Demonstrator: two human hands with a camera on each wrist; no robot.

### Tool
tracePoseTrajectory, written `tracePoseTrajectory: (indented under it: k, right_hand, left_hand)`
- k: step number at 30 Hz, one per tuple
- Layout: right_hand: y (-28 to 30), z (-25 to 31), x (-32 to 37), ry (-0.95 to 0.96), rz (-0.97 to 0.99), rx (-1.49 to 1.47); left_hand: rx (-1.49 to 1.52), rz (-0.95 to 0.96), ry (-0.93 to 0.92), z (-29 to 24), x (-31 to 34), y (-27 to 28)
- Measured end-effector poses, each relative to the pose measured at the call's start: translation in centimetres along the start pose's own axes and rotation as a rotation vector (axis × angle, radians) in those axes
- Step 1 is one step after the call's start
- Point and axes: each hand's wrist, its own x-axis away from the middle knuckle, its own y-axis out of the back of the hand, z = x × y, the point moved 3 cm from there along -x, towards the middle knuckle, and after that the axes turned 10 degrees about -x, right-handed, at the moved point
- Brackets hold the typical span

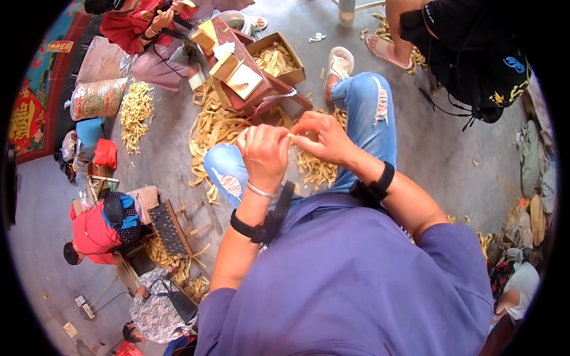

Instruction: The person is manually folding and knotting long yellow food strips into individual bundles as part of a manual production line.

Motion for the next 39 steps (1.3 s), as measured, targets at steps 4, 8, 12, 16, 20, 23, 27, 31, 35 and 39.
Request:
tracePoseTrajectory:
  k: [4, 8, 12, 16, 20, 23, 27, 31, 35, 39]
  right_hand:
    - [0.0, -0.7, 0.4, -0.114, 0.095, -0.079]
    - [-0.5, -1.6, 1.3, -0.296, 0.121, -0.392]
    - [-0.7, -0.3, 1.8, -0.197, 0.036, -0.429]
    - [-0.4, 1.1, 1.5, 0.021, -0.043, 0.048]
    - [-0.2, 1.7, 1.9, -0.359, -0.048, -0.013]
    - [-0.2, -0.2, 2.2, -0.258, 0.007, -0.245]
    - [-0.6, -0.5, 2.9, -0.588, -0.008, -0.816]
    - [-0.4, -0.1, 2.8, -0.654, -0.057, -0.854]
    - [0.0, 0.1, 2.2, -0.493, -0.131, -0.676]
    - [-0.9, 0.6, 2.2, -0.489, 0.049, -0.742]
  left_hand:
    - [0.049, 0.084, -0.035, -0.7, -0.1, 0.1]
    - [0.246, 0.194, 0.184, -0.9, 0.1, 0.0]
    - [0.843, 0.319, 0.66, 0.3, 1.7, -2.2]
    - [1.252, 0.323, 0.806, 1.0, 2.6, -2.8]
    - [1.44, 0.399, 0.809, 0.3, 1.7, -1.7]
    - [1.231, 0.31, 0.639, 0.3, 1.6, -1.4]
    - [0.75, 0.125, 0.448, 0.1, 1.8, -1.3]
    - [0.644, 0.145, 0.464, 0.0, 2.1, -1.1]
    - [0.62, 0.213, 0.324, -1.0, 2.2, -0.2]
    - [0.485, 0.128, 0.251, -0.7, 2.9, -0.3]
